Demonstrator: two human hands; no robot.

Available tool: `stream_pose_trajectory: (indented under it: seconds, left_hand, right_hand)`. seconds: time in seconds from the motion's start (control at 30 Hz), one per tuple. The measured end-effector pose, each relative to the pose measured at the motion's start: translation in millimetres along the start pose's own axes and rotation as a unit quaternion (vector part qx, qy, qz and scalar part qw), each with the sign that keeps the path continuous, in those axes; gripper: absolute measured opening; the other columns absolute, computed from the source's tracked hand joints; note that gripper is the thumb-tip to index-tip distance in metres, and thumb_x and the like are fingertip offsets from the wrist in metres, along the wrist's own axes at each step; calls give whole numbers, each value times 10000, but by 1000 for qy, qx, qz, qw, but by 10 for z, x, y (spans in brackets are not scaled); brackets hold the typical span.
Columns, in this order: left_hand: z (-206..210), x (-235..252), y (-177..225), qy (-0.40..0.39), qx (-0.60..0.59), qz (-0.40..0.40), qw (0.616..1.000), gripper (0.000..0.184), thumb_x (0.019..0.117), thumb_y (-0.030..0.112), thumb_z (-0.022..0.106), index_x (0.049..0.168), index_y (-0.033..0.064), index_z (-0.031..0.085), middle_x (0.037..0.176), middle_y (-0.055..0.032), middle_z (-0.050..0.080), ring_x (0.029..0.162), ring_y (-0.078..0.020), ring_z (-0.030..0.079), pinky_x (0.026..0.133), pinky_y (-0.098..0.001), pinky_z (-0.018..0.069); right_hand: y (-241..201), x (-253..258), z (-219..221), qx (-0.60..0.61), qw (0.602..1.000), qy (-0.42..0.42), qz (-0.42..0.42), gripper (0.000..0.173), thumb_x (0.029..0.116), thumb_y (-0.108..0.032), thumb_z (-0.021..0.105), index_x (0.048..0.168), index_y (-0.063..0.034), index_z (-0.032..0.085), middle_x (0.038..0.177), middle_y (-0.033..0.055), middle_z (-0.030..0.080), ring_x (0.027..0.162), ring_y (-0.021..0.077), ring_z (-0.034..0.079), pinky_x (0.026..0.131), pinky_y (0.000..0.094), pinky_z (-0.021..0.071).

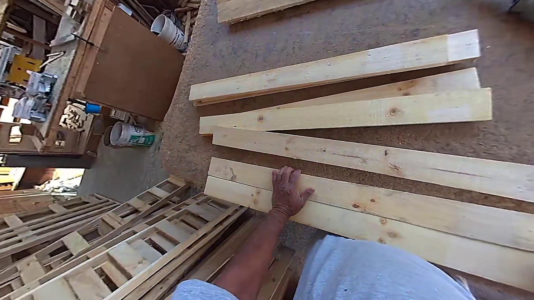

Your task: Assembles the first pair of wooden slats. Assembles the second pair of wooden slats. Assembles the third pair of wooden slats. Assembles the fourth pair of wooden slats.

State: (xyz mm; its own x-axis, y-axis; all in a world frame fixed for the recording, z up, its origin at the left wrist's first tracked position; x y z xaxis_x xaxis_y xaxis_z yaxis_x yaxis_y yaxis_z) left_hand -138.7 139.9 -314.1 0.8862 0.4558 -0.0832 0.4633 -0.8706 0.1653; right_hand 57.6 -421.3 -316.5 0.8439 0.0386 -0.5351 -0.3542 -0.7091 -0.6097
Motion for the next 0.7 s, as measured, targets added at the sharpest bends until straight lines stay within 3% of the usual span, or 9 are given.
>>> stream_pose_trajectory:
  seconds: [0.1,0.13,0.2,0.33,0.53,0.63,0.7]
  left_hand:
    - [-122,-29,47,-39,-23,6,999,786,935,738,466,1393,118,620,1438,-167,565,1424,-367,445,1222,-611,241]
    - [-122,-38,85,-41,-29,14,999,818,932,746,440,1396,95,614,1440,-194,560,1415,-403,449,1214,-631,250]
    - [-49,2,81,-26,-37,36,998,899,904,777,397,1386,48,610,1428,-255,551,1395,-476,446,1194,-673,246]
    - [6,145,-158,12,-53,64,997,962,877,813,405,1352,3,617,1390,-312,556,1363,-528,455,1194,-693,204]
    - [-4,274,-417,10,-30,61,998,993,880,814,358,1336,-33,604,1383,-347,537,1353,-552,449,1188,-702,179]
    - [-58,267,-114,16,-26,87,996,969,900,795,352,1344,-30,602,1384,-334,545,1368,-545,442,1175,-711,187]
    - [-93,175,396,18,-59,113,992,914,920,749,412,1364,-30,593,1422,-333,524,1397,-546,417,1186,-699,207]
  right_hand:
    - [-120,-107,-10,13,999,38,3,240,1001,-103,627,1165,53,709,1048,231,711,910,272,680,845,517,546]
    - [-129,-147,-47,17,998,57,13,208,1000,-94,645,1147,26,728,1032,213,724,903,291,695,839,544,559]
    - [-92,-158,-112,17,996,84,29,173,994,-118,663,1116,-43,762,1005,148,744,893,275,714,816,546,586]
    - [-64,-112,-9,18,997,64,50,183,976,-139,680,1125,-115,784,1117,82,746,1035,233,704,922,531,572]
    - [-49,-91,255,105,991,61,48,116,960,-115,714,1037,-113,800,936,42,772,836,161,724,790,445,601]
    - [-40,-133,282,174,980,94,25,103,944,-62,727,1021,-80,794,951,59,766,830,164,719,783,415,608]
    - [-28,-138,277,188,978,92,16,105,948,-73,726,1027,-78,795,955,58,764,831,162,720,787,414,611]
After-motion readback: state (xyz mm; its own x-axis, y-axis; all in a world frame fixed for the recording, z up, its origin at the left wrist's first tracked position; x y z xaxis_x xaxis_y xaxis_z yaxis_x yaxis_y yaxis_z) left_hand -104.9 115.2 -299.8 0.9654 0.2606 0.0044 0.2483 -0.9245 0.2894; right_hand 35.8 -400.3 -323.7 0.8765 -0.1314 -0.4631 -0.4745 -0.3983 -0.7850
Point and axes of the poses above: each hand's wrist, its own x-axis towards the middle knuckle, its own z-axis out of the palm, y = z × x, the point moved 6 cm from there along x, towards the middle knuckle
